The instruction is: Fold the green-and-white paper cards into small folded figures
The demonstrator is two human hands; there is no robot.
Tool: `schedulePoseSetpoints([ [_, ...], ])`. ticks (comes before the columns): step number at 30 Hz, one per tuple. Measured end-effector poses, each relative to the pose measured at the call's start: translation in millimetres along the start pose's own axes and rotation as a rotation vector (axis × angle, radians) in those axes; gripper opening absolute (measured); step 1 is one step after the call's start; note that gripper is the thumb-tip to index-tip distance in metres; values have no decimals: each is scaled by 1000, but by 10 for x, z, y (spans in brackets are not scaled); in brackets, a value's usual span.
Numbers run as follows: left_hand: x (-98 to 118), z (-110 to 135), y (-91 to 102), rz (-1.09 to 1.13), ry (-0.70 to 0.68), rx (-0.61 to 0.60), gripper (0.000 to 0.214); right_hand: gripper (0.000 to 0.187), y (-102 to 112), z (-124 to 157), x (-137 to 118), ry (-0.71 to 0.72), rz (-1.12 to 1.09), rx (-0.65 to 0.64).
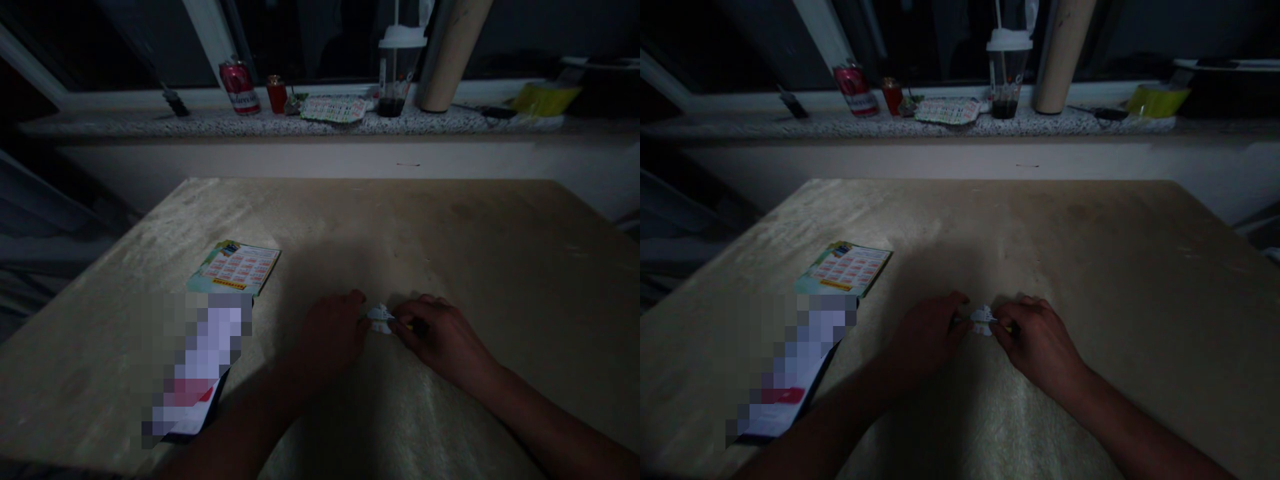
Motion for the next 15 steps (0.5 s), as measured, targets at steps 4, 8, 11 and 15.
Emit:
schedulePoseSetpoints([
  [4, -1, -4, 0, -10, -5, -6, 27, 8, -1, 2, 2, 5, 8, 5],
  [8, 25, -14, 30, -22, -3, -23, 22, 8, -4, 3, -3, -5, 32, 1],
  [11, 40, -26, 35, -48, 1, -34, 18, 6, -8, 3, -7, -11, 63, 1],
  [15, 34, -39, 11, -68, -11, -8, 16, 6, -22, 6, -1, 9, 62, 13],
])
Point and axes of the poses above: each hand's wrist, its own z-axis away from the middle knuckle, its own y-axis out of the back of the hand, x = y × z, the point moved 1 cm from there along -z, towards the middle knuckle, and after that the axes turned 6 degrees about z, right-handed, at the moved point
